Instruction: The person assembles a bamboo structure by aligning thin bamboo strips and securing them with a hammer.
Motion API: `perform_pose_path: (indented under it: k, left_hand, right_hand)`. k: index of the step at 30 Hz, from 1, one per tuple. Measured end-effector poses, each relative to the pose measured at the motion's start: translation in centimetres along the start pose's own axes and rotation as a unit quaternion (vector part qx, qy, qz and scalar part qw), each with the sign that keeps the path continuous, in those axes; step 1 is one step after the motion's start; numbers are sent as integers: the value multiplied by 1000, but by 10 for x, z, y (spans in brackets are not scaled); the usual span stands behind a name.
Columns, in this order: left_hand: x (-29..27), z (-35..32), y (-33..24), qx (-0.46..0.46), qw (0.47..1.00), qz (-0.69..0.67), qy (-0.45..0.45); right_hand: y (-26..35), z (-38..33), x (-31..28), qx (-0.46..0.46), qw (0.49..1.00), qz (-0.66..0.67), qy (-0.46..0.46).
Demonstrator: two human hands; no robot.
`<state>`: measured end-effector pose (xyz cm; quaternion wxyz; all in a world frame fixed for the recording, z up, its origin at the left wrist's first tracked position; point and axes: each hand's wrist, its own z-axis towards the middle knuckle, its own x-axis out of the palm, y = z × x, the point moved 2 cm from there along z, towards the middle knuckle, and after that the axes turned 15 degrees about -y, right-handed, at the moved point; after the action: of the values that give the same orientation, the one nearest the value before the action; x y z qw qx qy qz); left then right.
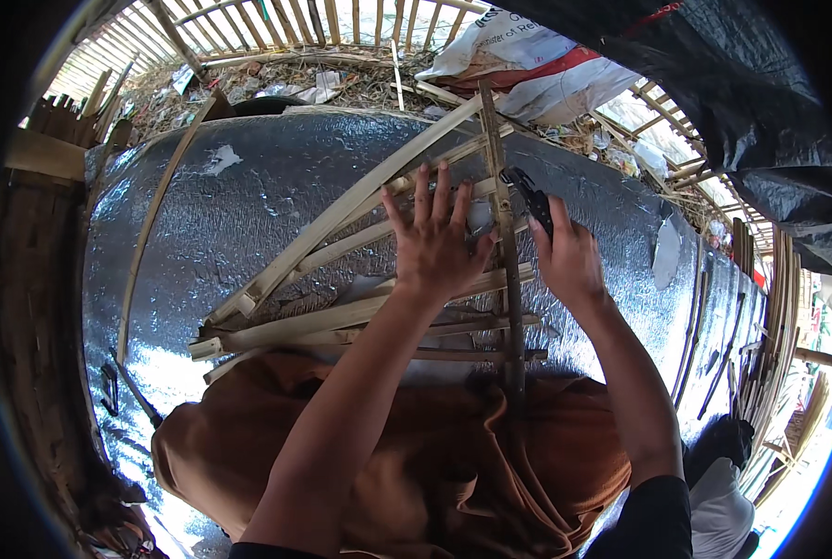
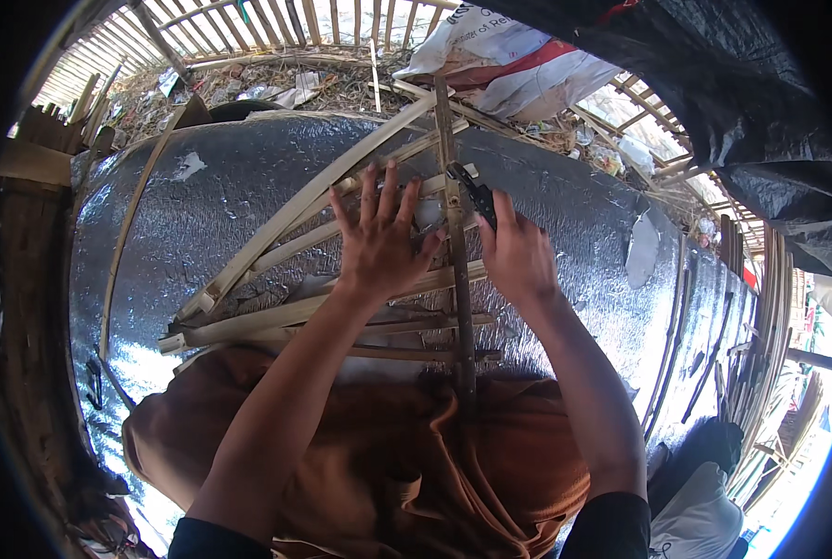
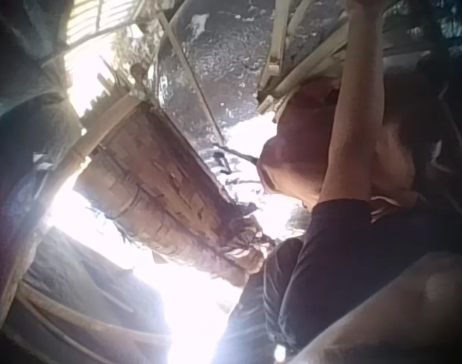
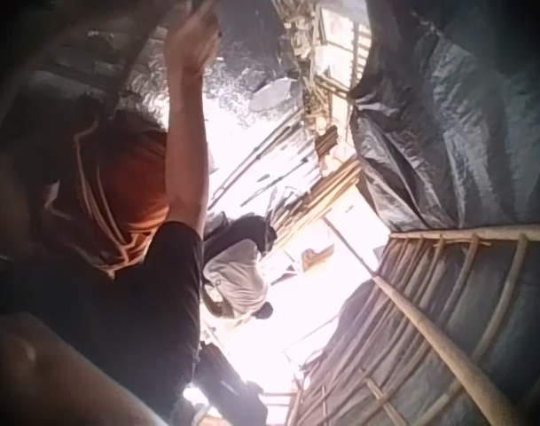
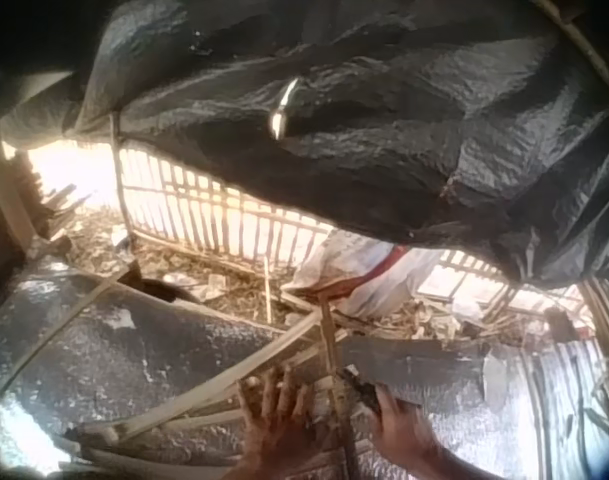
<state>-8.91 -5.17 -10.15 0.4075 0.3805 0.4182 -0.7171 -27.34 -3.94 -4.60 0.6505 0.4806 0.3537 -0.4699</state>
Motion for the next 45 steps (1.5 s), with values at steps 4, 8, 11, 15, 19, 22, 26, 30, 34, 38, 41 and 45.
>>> perform_pose_path:
  k: [4,8,11,15,19,22,26,30,34,38,41,45]
  left_hand:
    - [0,3,-1,-1,1000,1,-6]
    - [-3,3,-2,-3,1000,-16,-4]
    - [-1,-1,2,-4,1000,-8,-2]
    - [-2,2,-2,-16,999,-1,33]
    - [0,4,-2,-4,1000,-19,-16]
    - [-2,1,2,-5,1000,-20,-10]
    - [0,-5,-2,-5,1000,-21,2]
    - [-2,1,-3,-3,1000,-13,3]
    - [-3,6,-2,-3,1000,1,7]
    - [-2,-1,1,-9,1000,-7,5]
    - [-3,3,-3,-2,1000,-2,13]
    - [-1,2,-2,-6,1000,4,23]
  right_hand:
    - [18,-2,-23,40,981,140,-125]
    - [6,4,1,7,999,-16,31]
    - [20,-5,-11,20,979,163,-121]
    - [10,13,2,-6,999,-5,42]
    - [14,-7,-20,-26,970,149,-189]
    - [8,12,2,32,997,-19,72]
    - [9,-5,-21,-13,969,169,-182]
    - [-3,17,2,22,998,-25,51]
    - [4,1,-5,30,999,23,-7]
    - [8,10,-11,-14,999,42,13]
    - [4,-9,-17,8,993,84,-81]
    - [14,14,-27,-7,1000,14,24]
